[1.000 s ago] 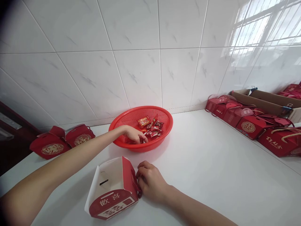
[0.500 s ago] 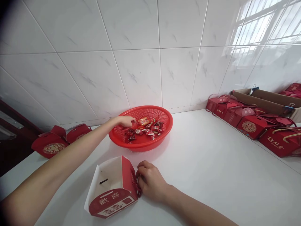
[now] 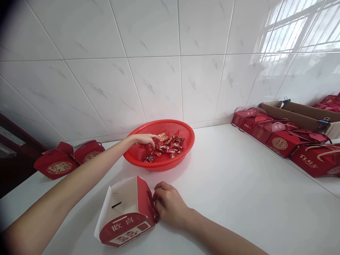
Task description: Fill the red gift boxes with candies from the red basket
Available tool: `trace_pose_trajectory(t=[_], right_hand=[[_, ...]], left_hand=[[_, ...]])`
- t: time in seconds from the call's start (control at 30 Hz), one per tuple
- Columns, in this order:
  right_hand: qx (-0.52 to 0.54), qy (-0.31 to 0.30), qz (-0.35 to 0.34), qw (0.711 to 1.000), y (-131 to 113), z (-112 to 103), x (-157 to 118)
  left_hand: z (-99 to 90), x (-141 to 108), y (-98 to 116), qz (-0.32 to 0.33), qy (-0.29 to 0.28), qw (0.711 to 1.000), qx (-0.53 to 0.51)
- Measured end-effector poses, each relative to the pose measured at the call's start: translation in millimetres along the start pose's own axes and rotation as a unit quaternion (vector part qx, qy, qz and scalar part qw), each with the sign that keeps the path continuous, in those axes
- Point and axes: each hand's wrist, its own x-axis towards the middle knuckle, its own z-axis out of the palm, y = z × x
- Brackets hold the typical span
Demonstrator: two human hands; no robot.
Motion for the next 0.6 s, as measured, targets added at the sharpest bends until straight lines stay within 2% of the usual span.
trace_pose_trajectory(t=[0.13,0.3,0.47,0.6], right_hand=[[0.003,0.002,0.005,1.000,-2.2,-0.3,-0.6],[0.004,0.002,0.006,1.000,-2.2,-0.3,-0.8],[0.001,-0.002,0.007,1.000,-1.3,-0.5,0.0],[0.001,-0.004,0.004,1.000,-1.3,-0.8,0.3]], left_hand=[[-7.3,-9.5,-7.2,0.030,0.010,0.995,-0.091],[-8.9,-18.7,-18.5,0.054,0.010,0.988,-0.143],[-9.4,-24.0,-23.9,0.074,-0.001,0.987,-0.144],[-7.2,-23.7,-22.3,0.070,-0.034,0.993,-0.094]])
